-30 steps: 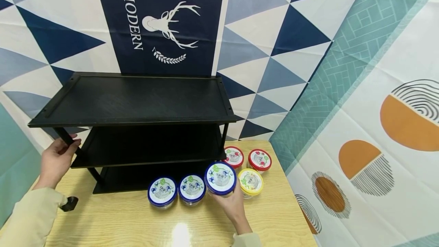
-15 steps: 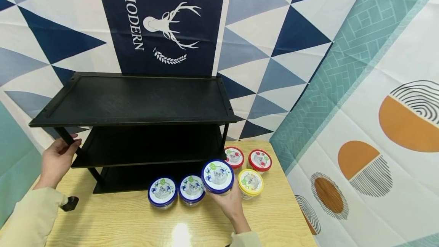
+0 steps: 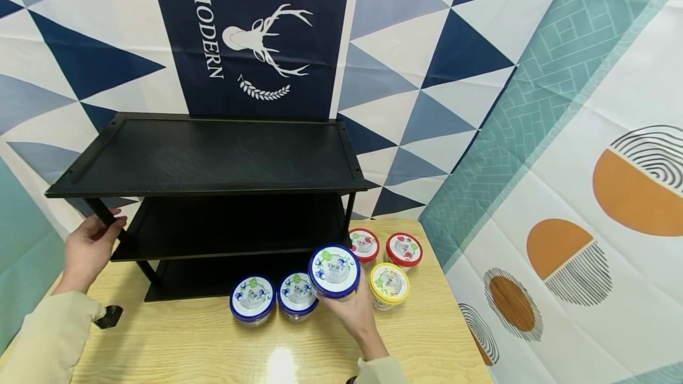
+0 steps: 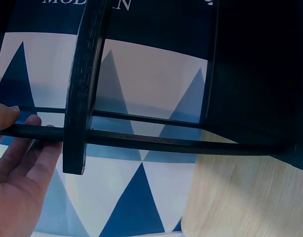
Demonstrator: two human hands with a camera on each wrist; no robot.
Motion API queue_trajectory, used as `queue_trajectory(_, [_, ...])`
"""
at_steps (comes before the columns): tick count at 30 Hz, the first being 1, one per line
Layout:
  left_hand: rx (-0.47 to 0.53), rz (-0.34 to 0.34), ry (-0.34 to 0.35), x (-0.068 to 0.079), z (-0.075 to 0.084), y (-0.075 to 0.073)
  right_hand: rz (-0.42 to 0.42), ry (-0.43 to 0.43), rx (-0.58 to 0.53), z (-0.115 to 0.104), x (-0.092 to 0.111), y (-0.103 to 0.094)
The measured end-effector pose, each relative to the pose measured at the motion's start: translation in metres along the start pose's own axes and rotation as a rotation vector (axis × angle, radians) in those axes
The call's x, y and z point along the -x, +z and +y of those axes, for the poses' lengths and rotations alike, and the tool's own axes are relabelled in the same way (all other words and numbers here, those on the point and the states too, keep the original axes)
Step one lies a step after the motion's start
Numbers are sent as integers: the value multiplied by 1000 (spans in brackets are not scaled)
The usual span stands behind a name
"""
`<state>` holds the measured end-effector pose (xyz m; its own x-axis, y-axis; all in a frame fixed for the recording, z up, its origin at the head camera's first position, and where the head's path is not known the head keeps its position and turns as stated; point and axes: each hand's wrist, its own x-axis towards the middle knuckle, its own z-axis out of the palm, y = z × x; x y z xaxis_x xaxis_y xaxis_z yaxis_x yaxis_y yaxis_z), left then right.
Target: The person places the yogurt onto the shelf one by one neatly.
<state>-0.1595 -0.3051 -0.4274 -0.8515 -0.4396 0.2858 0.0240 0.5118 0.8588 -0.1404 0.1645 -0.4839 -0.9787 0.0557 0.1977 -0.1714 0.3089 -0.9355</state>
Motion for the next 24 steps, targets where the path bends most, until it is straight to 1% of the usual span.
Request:
queue_trajectory(4, [5, -3, 2, 0, 0, 0, -19, 8, -17, -4, 0, 1])
queue_trajectory(11, [9, -5, 12, 0, -1, 0, -38, 10, -16, -11, -1, 3])
queue_trajectory(18, [8, 2, 21, 0, -1, 0, -36, 7, -5, -17, -3, 4])
queue_trajectory(24, [8, 2, 21, 0, -1, 0, -55, 13, -16, -24, -4, 6])
